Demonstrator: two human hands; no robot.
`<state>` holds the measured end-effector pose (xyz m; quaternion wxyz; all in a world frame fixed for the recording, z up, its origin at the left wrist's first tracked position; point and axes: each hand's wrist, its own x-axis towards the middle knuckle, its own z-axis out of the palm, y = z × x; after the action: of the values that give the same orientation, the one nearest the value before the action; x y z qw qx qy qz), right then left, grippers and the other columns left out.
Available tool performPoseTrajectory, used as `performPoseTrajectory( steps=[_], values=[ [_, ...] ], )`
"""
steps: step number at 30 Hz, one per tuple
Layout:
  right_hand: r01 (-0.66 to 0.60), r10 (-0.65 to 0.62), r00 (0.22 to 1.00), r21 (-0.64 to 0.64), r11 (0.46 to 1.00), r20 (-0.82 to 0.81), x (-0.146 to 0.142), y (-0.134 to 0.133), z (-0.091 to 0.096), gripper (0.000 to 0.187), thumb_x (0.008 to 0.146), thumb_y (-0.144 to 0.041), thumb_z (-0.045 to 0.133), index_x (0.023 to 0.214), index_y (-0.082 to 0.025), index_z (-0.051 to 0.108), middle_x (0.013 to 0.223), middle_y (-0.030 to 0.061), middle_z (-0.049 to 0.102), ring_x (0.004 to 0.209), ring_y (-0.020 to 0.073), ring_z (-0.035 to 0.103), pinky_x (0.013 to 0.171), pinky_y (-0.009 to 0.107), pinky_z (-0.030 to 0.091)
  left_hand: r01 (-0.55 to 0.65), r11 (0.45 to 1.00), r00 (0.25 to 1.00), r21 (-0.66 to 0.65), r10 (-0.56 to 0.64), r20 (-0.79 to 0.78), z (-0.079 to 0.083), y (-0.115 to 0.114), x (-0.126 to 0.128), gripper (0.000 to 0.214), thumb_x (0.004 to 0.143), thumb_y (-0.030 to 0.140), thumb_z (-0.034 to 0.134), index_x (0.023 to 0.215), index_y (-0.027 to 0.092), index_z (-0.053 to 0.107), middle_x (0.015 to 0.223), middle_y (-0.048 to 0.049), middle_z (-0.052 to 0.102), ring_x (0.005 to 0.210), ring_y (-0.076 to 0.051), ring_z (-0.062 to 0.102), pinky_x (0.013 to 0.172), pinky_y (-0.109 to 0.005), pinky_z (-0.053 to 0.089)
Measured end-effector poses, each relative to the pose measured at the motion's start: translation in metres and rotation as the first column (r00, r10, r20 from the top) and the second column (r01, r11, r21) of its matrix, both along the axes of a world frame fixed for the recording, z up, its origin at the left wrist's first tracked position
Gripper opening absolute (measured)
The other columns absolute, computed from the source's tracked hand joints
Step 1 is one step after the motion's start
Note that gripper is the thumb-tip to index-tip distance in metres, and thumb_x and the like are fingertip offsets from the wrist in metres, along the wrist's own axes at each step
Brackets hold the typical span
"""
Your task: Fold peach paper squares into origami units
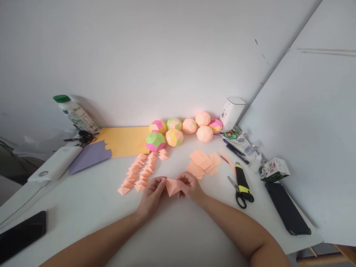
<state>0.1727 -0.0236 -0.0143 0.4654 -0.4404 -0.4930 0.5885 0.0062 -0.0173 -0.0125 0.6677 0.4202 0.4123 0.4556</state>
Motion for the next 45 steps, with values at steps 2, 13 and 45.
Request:
performPoseTrajectory(
  steps=[2,13,45],
  values=[
    [0.008,-0.008,1.0,0.009,1.0,0.003,-0.0001,0.0001,0.0009,0.018,0.082,-0.035,0.06,0.081,-0.018,0.052,0.055,-0.0054,0.057,0.042,0.0096,0.055,0.041,0.02,0.039,-0.01,1.0,1.0,0.003,0.01,-0.015,0.0001,-0.0003,-0.0002,0.029,0.08,0.044,0.058,0.093,0.019,0.055,0.065,0.0031,0.059,0.06,-0.011,0.055,0.06,-0.022,0.044],
    [-0.014,0.013,0.998,0.028,1.0,0.062,0.0013,0.0016,-0.001,0.02,0.083,-0.036,0.058,0.077,-0.017,0.058,0.047,-0.0078,0.046,0.037,0.0077,0.048,0.039,0.019,0.037,-0.062,0.998,0.996,-0.002,0.062,-0.059,-0.0049,0.0023,-0.0003,0.035,0.076,0.047,0.062,0.096,0.019,0.054,0.065,0.0045,0.049,0.059,-0.01,0.047,0.056,-0.02,0.038],
    [0.026,-0.031,0.994,0.045,0.999,0.106,-0.0053,0.0014,-0.0065,0.025,0.076,-0.038,0.066,0.088,-0.016,0.068,0.055,-0.0028,0.06,0.047,0.0112,0.058,0.044,0.022,0.044,0.058,0.995,0.998,0.075,-0.057,-0.014,-0.002,0.0033,-0.0004,0.027,0.08,0.045,0.056,0.09,0.02,0.054,0.077,-0.0003,0.059,0.076,-0.016,0.058,0.072,-0.028,0.047]
  ],
)
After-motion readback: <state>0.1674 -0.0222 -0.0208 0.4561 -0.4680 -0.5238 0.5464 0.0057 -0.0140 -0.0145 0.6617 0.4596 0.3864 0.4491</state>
